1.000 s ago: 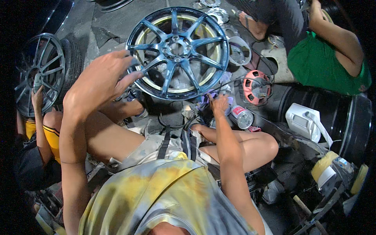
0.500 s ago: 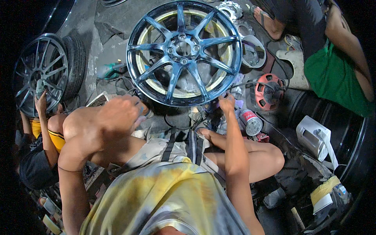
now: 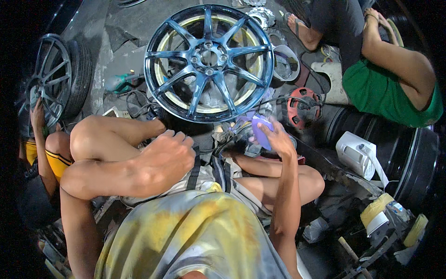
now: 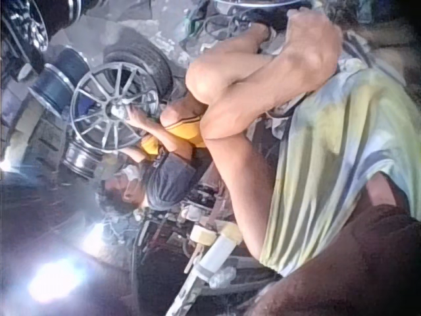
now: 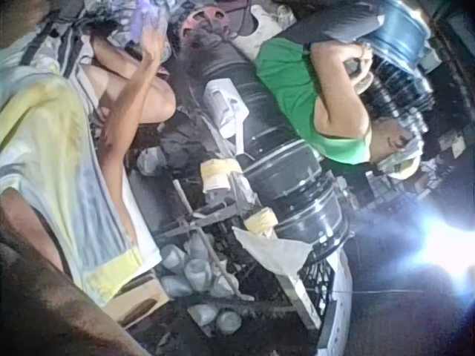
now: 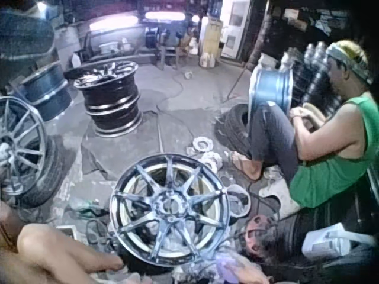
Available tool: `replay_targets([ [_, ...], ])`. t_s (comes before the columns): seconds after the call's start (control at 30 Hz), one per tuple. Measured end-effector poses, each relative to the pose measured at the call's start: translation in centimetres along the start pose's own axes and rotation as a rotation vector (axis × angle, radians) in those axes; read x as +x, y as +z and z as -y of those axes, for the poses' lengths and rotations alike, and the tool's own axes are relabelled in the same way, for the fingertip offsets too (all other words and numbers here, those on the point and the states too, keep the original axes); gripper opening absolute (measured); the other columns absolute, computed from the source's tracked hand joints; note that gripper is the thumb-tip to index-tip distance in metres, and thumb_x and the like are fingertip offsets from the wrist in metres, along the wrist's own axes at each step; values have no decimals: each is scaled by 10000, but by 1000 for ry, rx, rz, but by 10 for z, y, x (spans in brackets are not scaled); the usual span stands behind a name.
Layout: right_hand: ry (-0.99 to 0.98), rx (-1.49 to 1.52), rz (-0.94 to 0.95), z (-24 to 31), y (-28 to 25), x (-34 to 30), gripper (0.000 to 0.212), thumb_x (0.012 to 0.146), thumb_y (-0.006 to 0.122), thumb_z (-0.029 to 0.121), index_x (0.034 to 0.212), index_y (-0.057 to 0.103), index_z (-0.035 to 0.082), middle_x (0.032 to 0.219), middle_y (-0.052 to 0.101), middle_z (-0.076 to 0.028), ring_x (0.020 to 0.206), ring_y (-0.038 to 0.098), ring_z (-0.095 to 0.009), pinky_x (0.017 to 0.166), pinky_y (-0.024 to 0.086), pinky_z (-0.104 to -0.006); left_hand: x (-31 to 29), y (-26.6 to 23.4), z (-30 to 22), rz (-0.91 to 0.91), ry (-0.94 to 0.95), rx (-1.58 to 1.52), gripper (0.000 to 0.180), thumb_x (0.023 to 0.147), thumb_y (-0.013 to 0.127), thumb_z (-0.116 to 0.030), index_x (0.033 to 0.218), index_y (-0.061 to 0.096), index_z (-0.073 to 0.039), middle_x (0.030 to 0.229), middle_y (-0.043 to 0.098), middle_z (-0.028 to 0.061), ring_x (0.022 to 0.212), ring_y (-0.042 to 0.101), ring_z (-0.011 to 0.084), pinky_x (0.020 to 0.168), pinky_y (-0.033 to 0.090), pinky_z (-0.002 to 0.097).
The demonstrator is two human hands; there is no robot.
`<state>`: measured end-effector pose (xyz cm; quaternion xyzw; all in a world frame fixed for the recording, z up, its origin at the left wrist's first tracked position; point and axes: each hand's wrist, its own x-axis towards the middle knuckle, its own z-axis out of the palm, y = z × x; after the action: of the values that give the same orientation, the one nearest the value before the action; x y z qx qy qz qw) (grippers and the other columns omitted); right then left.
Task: The person sits on the floor and uses a small abrasive pad to manually polish the surface of a blue car wheel rim. They systematically rub the spokes and the outer lip of the rim to remove imperfections and create a smooth finish.
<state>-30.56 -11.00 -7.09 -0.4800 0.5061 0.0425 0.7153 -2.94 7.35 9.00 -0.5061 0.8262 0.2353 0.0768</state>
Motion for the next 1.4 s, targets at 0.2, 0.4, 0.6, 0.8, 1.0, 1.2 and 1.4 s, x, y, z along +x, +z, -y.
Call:
replay_targets([
  [0.2,-59,79,93,25,41,-38,471,948,693,220,1335,527,10,1052,682,-88,816,692,-184,729,585,-311,19,15,11,-104,-46,-234,225,826,635,-133,947,627,57,930,613,214,898,634,354,742,508,447],
  [0.4,-165,47,191,36,79,-57,312,954,697,244,1170,596,44,991,677,-49,843,637,-110,730,552,-288,32,40,6,-385,-284,-604,228,877,690,-164,895,647,59,834,638,220,833,660,377,716,523,448],
  [0.6,-201,290,302,29,88,-69,404,932,715,213,1236,541,11,1101,659,-125,956,693,-211,795,578,-347,37,39,18,-405,-308,-1006,223,901,701,-144,999,622,41,755,654,173,667,666,217,612,540,361],
  [0.8,-451,343,96,10,86,-70,562,896,736,172,1346,485,-53,1252,620,-158,1119,626,-240,962,517,-419,37,49,24,-433,-487,-1826,220,970,650,-167,995,607,46,843,675,124,697,671,162,595,579,303],
  [1.0,-864,222,-175,40,112,-67,467,839,761,141,1201,504,-5,1403,492,-216,1262,532,-276,1053,442,-421,49,65,-5,-177,-551,-2161,315,977,656,-235,1108,581,41,928,664,137,750,675,203,677,620,350],
  [1.2,-776,148,-55,43,141,-75,269,893,647,109,1096,484,43,1188,573,-143,980,571,-191,882,482,-371,26,69,-34,-41,-515,-2025,327,987,599,-257,949,626,66,845,676,164,709,688,211,631,602,364],
  [1.4,-698,-775,-222,35,148,-23,249,886,727,147,1006,550,19,946,517,-173,788,591,-338,701,494,-421,-3,73,-44,99,53,-829,349,954,581,-265,934,651,76,951,649,235,890,664,383,777,536,495],
])
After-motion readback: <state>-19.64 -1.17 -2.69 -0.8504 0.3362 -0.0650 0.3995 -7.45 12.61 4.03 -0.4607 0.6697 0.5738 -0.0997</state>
